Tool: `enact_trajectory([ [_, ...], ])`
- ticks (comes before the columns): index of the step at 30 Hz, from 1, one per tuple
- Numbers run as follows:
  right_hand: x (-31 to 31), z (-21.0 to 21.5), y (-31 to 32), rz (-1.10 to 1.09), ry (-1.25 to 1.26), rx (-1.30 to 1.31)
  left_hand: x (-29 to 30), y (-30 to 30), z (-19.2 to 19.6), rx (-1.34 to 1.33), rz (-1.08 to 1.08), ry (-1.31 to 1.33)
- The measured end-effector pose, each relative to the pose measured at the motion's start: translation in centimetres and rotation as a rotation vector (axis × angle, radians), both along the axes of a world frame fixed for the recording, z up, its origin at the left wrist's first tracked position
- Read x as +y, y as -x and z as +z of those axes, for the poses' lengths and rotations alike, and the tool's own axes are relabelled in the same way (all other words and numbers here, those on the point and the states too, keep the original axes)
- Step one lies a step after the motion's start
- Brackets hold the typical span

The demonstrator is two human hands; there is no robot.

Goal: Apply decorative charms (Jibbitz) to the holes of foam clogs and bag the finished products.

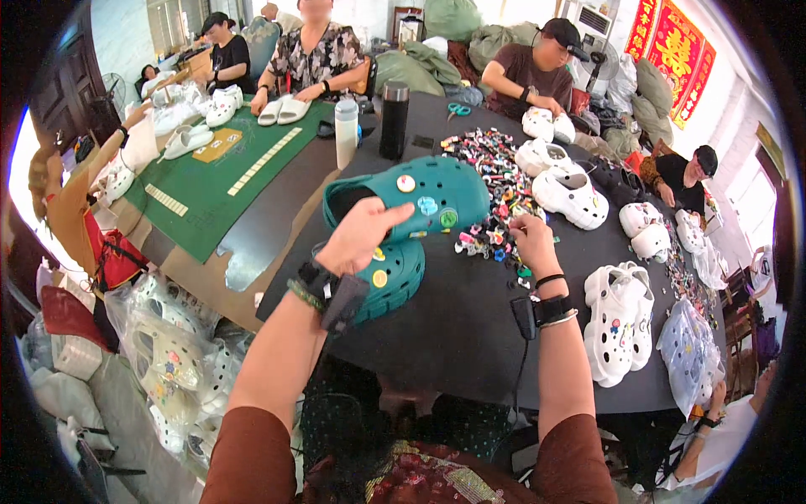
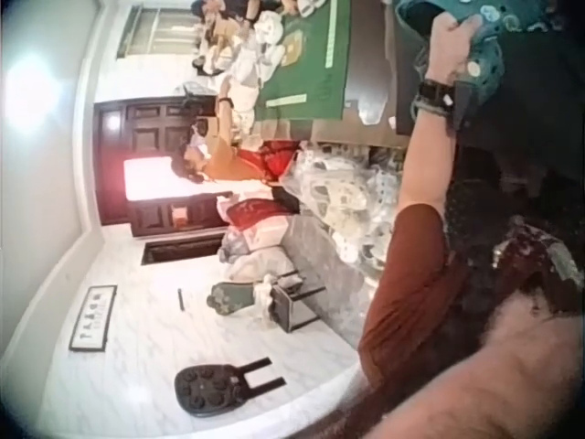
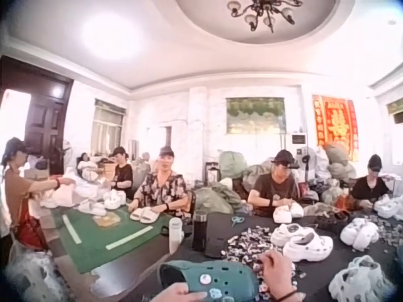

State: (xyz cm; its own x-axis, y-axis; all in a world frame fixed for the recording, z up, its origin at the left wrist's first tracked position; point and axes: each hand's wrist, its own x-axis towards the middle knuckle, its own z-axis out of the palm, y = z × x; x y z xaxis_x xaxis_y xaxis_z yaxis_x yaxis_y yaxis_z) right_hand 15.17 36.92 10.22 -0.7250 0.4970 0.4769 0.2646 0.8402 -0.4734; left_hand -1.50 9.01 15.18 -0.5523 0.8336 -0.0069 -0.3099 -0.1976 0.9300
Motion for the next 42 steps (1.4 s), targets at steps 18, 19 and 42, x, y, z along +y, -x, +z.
enact_trajectory([
  [18, -11.4, 6.5, 5.3, 0.404, -0.506, 0.191, -0.7, 1.8, -0.9, -0.144, 0.028, -0.03],
  [19, -11.3, 6.6, 5.6, 0.406, -0.507, 0.195, -0.6, 2.2, -1.4, -0.133, 0.05, -0.026],
  [42, -3.3, 0.8, 0.3, 0.009, 0.073, 0.234, 0.5, 2.4, -1.6, 0.012, 0.252, 0.13],
])
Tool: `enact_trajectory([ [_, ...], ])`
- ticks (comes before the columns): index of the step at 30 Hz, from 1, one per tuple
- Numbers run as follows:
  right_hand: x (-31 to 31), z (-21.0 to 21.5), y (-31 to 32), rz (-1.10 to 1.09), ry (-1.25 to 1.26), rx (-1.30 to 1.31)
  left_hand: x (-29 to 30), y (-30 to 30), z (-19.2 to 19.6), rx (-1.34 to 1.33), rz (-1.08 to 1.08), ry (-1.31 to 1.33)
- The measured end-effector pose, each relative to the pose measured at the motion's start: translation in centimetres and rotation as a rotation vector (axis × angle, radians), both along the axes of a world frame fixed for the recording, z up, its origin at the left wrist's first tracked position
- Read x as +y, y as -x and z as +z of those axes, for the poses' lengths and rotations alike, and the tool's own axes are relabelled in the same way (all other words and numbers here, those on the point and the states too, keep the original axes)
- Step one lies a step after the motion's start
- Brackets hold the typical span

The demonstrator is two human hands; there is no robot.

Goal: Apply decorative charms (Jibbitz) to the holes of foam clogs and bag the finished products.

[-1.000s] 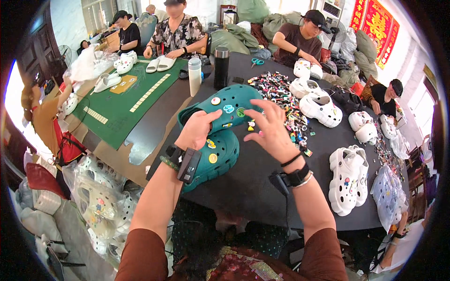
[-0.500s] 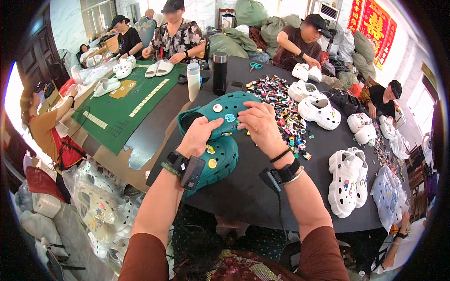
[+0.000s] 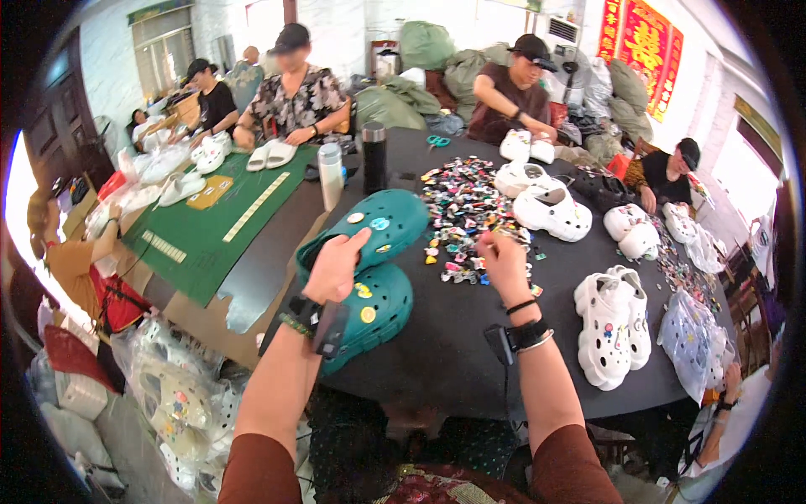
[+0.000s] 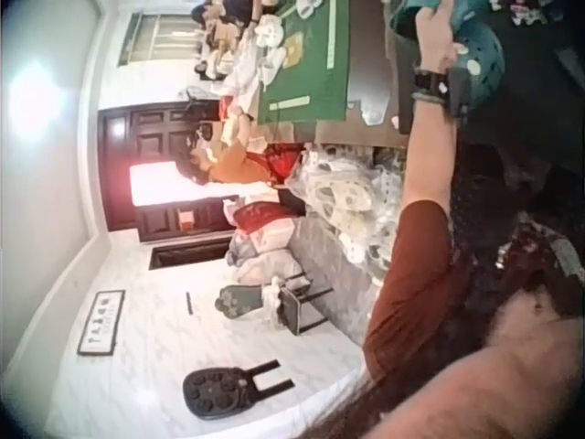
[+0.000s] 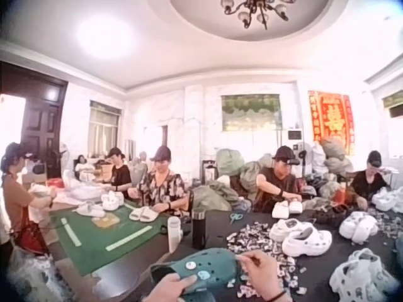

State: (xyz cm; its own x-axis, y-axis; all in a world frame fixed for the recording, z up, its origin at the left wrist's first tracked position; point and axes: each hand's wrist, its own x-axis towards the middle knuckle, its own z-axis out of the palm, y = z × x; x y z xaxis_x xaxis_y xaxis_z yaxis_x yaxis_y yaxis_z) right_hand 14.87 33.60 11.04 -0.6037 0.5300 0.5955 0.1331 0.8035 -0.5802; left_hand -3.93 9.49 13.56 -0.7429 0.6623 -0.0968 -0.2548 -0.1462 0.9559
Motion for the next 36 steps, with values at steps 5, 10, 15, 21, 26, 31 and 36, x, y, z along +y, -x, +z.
enact_trajectory([
  [5, 0.6, -4.1, -3.5, 0.008, 0.054, -0.4, -2.9, 5.0, -2.1, 0.07, -0.072, -0.048],
  [10, -0.3, -5.4, -5.9, 0.083, 0.053, -0.391, -6.3, 2.4, -0.2, 0.073, -0.052, 0.106],
  [15, -2.6, -4.1, -5.4, 0.177, -0.055, -0.312, -10.6, 2.0, -1.2, 0.739, 0.139, 0.634],
  [21, -7.8, 0.8, -3.8, 0.388, -0.066, -0.19, -13.3, -1.1, -0.7, 1.232, 0.201, 0.826],
  [26, -12.0, 3.6, -1.6, 0.599, -0.072, -0.159, -15.8, -2.0, 0.7, 1.174, 0.36, 0.608],
  [31, -15.0, 5.8, 2.1, 0.78, -0.155, -0.192, -19.3, -4.5, 2.6, 0.783, 0.358, 0.369],
  [36, -17.7, 6.4, 7.0, 0.942, -0.389, -0.229, -23.4, -5.9, 1.4, 0.388, 0.375, 0.117],
])
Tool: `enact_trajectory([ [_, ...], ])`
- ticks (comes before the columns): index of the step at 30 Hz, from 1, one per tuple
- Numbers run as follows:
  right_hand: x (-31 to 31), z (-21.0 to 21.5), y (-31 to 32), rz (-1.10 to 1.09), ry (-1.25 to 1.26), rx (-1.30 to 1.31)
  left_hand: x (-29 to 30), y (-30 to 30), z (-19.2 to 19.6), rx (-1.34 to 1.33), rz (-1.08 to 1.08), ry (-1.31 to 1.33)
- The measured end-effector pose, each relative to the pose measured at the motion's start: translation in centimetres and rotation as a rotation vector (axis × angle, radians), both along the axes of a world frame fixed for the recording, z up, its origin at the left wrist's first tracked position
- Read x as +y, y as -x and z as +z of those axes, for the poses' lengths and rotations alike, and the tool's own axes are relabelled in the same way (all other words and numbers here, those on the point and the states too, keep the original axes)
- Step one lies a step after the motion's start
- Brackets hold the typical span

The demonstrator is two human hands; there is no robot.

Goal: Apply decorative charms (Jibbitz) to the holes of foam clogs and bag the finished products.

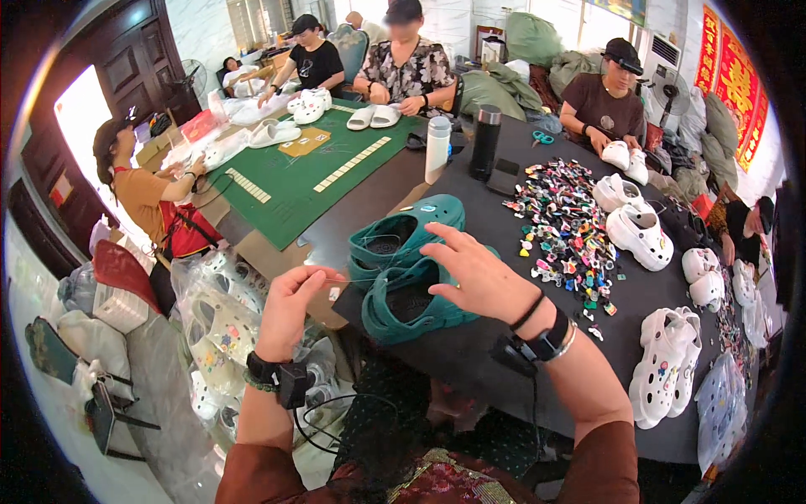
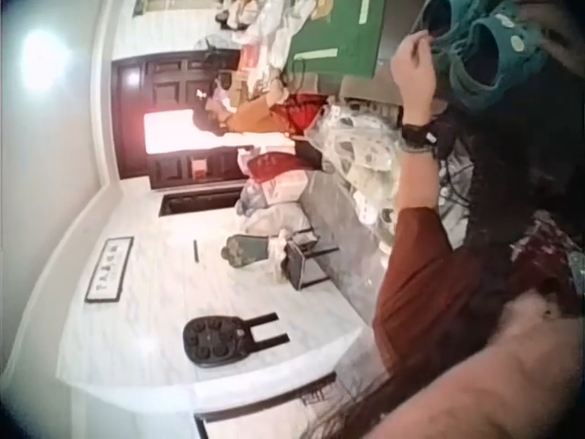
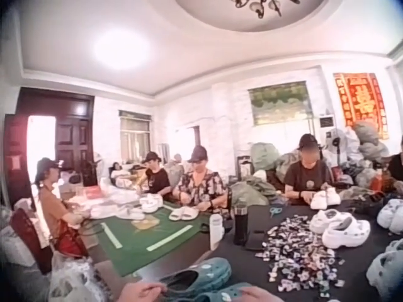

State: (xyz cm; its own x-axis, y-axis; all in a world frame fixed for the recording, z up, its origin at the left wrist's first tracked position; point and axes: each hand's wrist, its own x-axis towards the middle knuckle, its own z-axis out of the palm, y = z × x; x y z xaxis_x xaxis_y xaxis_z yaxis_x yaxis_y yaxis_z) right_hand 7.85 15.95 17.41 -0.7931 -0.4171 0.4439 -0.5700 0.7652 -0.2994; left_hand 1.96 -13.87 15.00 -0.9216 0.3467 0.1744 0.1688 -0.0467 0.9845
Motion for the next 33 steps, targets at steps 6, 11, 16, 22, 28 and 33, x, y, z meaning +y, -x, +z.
enact_trajectory([
  [6, -1.5, -0.9, 4.4, -0.034, -0.234, -0.126, -2.0, -1.1, -1.8, -0.036, -0.014, 0.055],
  [11, -2.3, -2.7, 6.5, -0.104, -0.344, -0.119, -1.6, -1.9, -1.9, -0.012, 0.063, -0.009],
  [16, -1.7, -3.8, 5.9, -0.228, -0.302, -0.038, -1.3, -1.6, -2.3, 0.036, 0.152, -0.07],
  [22, -2.3, -2.8, 4.2, -0.31, -0.285, -0.058, -1.6, -1.9, -1.5, 0.111, 0.229, -0.111],
  [28, -3.3, -3.9, 5.6, -0.379, -0.359, -0.014, -1.2, -1.8, -1.6, 0.082, 0.206, -0.139],
  [33, 0.3, -3.4, 4.6, -0.336, -0.311, 0.048, 1.5, -2.3, -1.5, 0.152, 0.293, -0.128],
])
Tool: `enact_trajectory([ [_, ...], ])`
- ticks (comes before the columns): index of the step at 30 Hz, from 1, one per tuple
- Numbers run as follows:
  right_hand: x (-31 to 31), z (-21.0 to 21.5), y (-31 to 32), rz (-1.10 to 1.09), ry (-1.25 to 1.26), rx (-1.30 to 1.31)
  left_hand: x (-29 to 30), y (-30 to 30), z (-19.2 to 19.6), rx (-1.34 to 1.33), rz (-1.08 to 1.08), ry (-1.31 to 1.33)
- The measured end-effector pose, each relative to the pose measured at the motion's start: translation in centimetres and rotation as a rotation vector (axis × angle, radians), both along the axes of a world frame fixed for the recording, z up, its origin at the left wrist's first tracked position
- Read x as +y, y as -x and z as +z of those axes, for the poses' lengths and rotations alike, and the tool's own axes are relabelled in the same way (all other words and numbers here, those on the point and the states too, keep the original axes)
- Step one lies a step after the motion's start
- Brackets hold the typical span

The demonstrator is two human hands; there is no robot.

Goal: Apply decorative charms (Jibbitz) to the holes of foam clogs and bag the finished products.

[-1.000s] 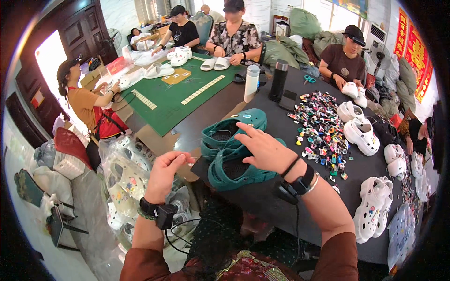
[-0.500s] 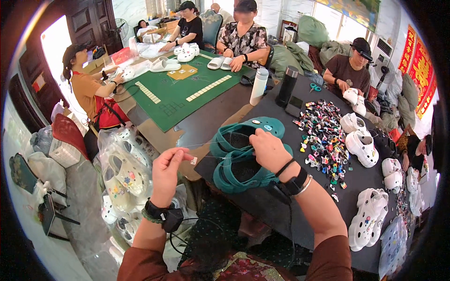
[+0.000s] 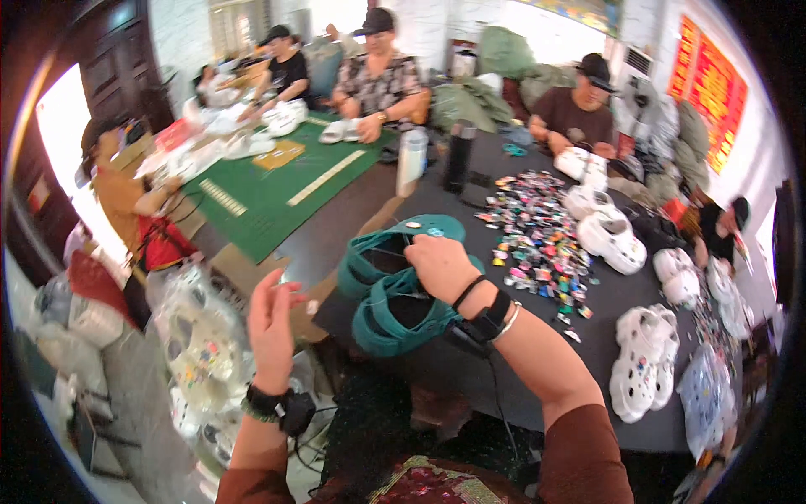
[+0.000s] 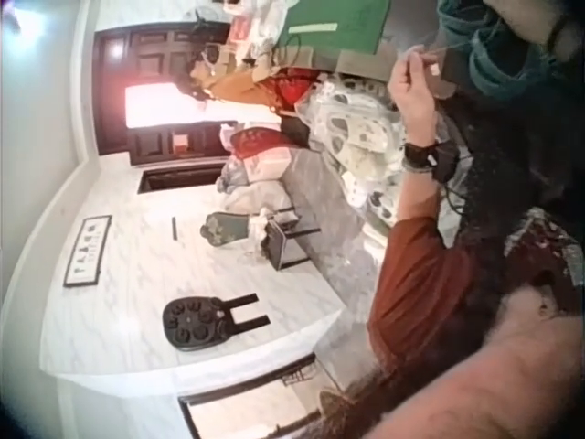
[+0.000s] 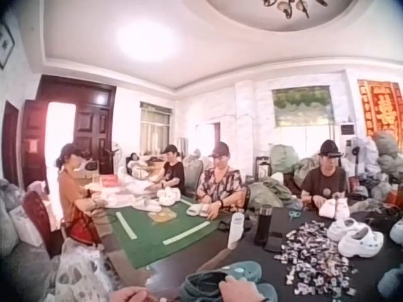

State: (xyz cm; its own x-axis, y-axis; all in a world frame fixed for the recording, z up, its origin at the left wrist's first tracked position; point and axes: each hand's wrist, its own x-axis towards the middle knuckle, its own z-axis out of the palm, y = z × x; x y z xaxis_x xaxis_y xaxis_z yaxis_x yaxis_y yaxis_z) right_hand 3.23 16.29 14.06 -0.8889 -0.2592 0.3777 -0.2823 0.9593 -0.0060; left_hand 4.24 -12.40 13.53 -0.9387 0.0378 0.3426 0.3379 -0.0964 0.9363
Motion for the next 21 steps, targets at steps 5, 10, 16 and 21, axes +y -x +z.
enact_trajectory([
  [5, 5.1, 4.8, -2.7, -0.037, -0.053, 0.017, 1.4, 0.5, -2.4, 0.058, 0.029, 0.133],
  [10, 14.5, 10.3, -6.1, -0.342, -0.077, -0.062, 7.1, 1.0, -6.3, 0.17, -0.019, 0.365],
  [16, 29.5, 11.5, -7.7, -0.793, -0.258, 0.105, 13.1, 0.7, -9.5, 0.543, -0.082, 0.674],
  [21, 36.9, 13.7, -7.7, -1.147, -0.217, 0.227, 14.1, 0.3, -9.9, 0.454, -0.098, 0.92],
])
